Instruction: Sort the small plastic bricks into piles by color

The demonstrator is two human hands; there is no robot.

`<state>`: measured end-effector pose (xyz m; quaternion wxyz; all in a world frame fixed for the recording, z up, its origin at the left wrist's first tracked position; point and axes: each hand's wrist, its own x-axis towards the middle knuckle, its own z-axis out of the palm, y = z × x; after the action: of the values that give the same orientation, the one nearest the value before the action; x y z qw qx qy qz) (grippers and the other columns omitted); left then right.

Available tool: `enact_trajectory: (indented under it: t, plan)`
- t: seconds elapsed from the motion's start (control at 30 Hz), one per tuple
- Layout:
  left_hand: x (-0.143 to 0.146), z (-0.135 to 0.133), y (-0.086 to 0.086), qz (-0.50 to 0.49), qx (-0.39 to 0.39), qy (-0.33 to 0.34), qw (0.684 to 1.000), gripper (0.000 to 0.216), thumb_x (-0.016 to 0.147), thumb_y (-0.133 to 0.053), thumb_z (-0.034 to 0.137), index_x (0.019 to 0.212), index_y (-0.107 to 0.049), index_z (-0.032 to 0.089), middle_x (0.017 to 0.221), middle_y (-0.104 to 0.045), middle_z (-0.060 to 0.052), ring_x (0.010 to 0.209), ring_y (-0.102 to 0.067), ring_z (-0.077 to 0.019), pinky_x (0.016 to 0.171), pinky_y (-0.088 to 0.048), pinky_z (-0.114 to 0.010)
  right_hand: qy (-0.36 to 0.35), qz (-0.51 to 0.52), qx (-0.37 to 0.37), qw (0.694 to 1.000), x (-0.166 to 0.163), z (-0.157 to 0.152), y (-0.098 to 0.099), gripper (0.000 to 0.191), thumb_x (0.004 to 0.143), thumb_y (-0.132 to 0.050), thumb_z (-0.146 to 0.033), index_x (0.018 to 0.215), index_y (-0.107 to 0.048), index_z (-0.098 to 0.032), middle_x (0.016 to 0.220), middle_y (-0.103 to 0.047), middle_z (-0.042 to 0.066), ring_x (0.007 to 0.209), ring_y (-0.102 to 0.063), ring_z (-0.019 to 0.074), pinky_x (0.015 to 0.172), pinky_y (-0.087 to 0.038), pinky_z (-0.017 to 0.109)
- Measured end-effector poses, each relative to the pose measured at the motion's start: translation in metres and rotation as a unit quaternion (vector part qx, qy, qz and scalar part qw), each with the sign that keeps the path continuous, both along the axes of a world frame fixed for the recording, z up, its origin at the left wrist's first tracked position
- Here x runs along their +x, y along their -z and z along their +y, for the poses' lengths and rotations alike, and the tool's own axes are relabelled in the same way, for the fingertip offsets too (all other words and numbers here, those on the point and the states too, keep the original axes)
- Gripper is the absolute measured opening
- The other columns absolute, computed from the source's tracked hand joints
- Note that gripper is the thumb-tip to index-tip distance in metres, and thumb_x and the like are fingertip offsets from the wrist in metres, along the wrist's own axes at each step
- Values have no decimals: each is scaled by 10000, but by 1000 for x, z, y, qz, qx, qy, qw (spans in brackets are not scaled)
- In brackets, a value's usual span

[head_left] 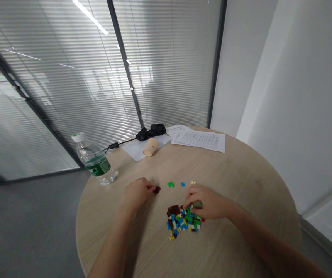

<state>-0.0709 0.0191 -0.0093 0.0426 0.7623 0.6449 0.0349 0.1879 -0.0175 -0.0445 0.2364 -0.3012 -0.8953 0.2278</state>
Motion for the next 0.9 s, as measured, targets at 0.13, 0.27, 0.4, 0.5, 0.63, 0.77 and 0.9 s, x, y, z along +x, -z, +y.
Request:
enact_trajectory:
  t: [0.13,0.27,0.4,0.5,0.63,0.77,0.9]
  plan:
    - [0,1,0,1,-6,0,1000,253,824,-507,355,879,-740,275,975,-680,-49,844,-617,-222,649,-405,-262,-4,1,-3,1000,0,1,2,178,697,-669,-141,848,-732,-212,874,-638,44,847,-579,167,810,-443,289]
    - [1,1,0,-1,-12,-4,1000,275,829,-489,374,861,-742,269,973,-683,-51,843,-618,-218,644,-399,-258,-4,7,-6,1000,0,1,3,104,723,-663,-167,802,-725,-197,854,-637,43,837,-584,159,806,-441,282]
    - [2,1,-1,2,-13,-16,1000,292,840,-475,384,832,-741,264,968,-679,-45,819,-620,-200,637,-398,-255,-3,27,-12,1000,-1,2,3,90,718,-653,-142,777,-705,-185,841,-646,38,816,-587,153,778,-444,267]
    - [3,1,-1,2,-17,-19,1000,278,842,-484,378,831,-739,268,980,-675,-33,816,-621,-188,636,-397,-254,6,35,-15,999,-1,3,2,67,730,-643,-142,762,-688,-181,805,-660,28,797,-585,150,770,-438,262]
    - [2,0,0,-2,-9,-18,1000,256,837,-504,371,821,-736,266,979,-677,-23,827,-624,-193,635,-389,-263,61,17,-38,997,-2,3,0,46,745,-651,-181,776,-684,-188,752,-663,15,732,-578,146,710,-436,252]
    - [1,0,0,-9,13,-16,1000,262,841,-503,376,812,-731,248,959,-678,-28,794,-620,-190,625,-379,-267,99,56,-74,991,-1,4,2,47,759,-635,-186,787,-671,-174,747,-640,19,648,-569,121,624,-446,220]
    - [9,-2,0,-65,54,7,996,240,850,-505,347,860,-711,224,943,-669,-30,763,-602,-166,618,-375,-250,105,99,-47,988,-2,5,5,78,772,-596,-146,802,-663,-173,785,-632,32,689,-583,125,655,-463,228]
